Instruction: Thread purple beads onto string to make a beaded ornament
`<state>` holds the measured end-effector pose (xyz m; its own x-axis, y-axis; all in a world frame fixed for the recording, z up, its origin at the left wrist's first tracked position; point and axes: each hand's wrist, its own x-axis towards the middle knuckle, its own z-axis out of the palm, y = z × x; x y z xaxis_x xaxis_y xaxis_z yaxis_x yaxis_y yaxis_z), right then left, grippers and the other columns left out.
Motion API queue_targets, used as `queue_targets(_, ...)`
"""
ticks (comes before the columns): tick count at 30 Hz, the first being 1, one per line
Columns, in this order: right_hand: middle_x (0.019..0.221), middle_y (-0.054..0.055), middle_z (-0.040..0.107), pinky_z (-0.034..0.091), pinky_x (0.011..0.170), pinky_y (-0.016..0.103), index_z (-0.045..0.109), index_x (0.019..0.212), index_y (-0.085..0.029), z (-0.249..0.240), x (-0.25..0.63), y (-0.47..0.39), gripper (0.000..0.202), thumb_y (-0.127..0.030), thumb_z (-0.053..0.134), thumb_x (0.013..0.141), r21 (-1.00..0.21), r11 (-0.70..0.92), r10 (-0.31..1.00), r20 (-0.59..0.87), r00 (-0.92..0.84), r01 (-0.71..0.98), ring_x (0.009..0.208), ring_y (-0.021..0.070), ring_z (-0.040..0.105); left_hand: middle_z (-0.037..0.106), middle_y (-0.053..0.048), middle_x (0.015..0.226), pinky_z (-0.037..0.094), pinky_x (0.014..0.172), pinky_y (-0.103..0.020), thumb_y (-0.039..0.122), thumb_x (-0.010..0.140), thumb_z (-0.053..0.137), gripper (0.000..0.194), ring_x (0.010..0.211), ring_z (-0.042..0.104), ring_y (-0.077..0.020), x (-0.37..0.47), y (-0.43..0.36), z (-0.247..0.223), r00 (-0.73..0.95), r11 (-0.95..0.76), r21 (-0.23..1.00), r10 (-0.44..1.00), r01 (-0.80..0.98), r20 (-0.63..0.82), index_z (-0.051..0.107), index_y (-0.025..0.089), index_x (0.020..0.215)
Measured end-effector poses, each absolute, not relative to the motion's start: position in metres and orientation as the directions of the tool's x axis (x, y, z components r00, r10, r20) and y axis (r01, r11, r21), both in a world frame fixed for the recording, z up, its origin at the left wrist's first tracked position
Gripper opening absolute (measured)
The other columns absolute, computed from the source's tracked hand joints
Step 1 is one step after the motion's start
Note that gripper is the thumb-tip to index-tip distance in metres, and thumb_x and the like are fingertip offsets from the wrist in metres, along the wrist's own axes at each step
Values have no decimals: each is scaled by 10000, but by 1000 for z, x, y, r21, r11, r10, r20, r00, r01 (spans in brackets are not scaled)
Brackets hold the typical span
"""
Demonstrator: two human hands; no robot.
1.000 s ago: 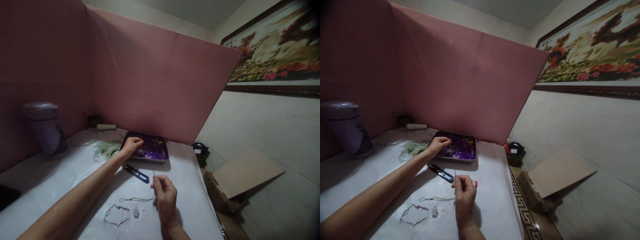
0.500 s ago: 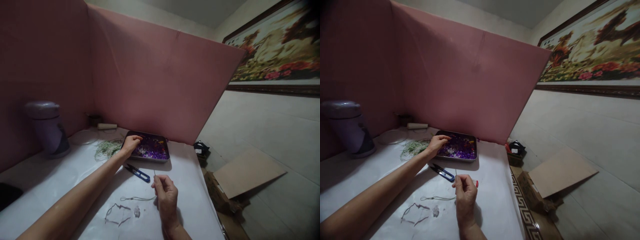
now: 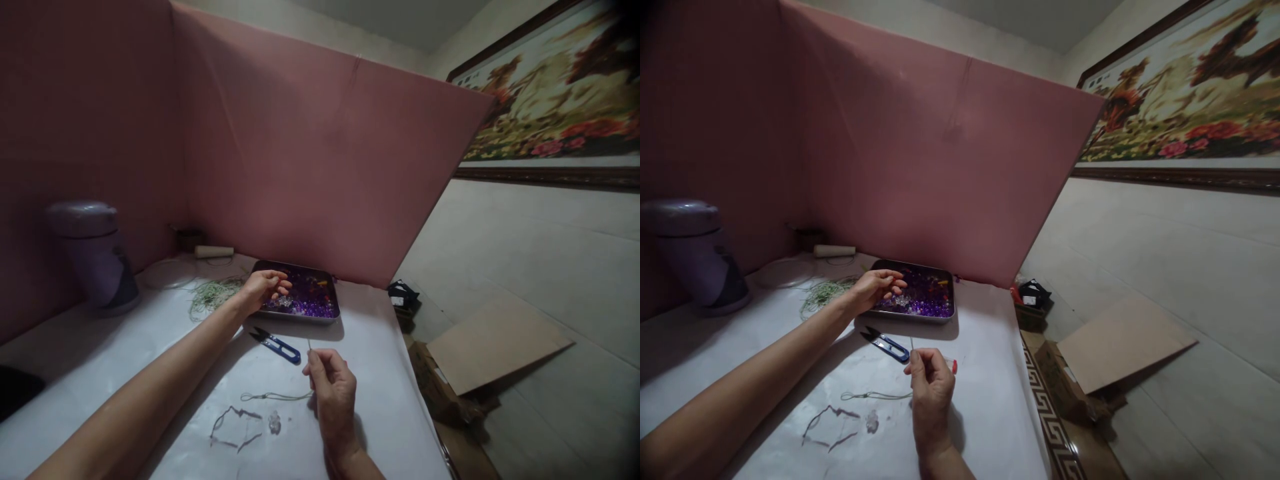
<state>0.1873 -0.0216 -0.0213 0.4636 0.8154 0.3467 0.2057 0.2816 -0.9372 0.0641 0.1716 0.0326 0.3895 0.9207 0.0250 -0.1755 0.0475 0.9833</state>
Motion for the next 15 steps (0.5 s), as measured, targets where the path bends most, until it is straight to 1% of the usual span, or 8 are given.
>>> queue_targets(4,566,-14,548,413,517,228,590,661,-164,-19,187,-22,259,-374,580,812,-936,282,811,350,469,211,499,107,470,650,-88,743,370,443,-185,106,725,485,137,534,574,-104,67,172,30,346,-58,997,935,-50,72,567,105,834)
queue_targets(6,567,-13,548,410,513,228,594,666,-162,-19,187,-23,250,-364,581,813,-935,283,810,353,468,215,500,106,465,620,-43,655,348,437,-187,97,701,445,179,478,518,-90,70,172,29,343,-127,990,934,56,100,594,105,802)
queue_targets(8,569,-14,543,395,489,222,590,664,-163,-19,187,-23,251,-366,582,810,-940,271,815,340,470,210,492,103,454,592,-16,579,347,452,-199,95,673,425,215,465,487,-96,73,171,29,382,-207,962,916,181,125,632,109,729)
queue_targets(11,577,-14,535,347,427,209,579,670,-166,-19,186,-23,262,-389,578,808,-952,248,832,304,465,178,475,97,430,631,-13,600,397,565,-216,94,624,455,226,579,545,-132,78,168,30,480,-343,874,865,345,150,677,130,649)
queue_targets(13,581,-12,531,324,407,205,572,677,-167,-20,186,-23,265,-397,574,809,-956,249,839,294,459,157,473,96,423,679,-20,672,412,647,-220,86,603,483,239,679,588,-158,81,167,30,537,-416,801,831,430,144,706,144,666)
queue_targets(15,576,-12,524,319,408,203,569,671,-167,-21,186,-22,265,-393,574,808,-952,264,838,304,454,152,477,96,419,710,-37,737,415,690,-227,83,603,507,253,747,615,-182,84,166,29,575,-466,727,809,504,119,727,152,707)
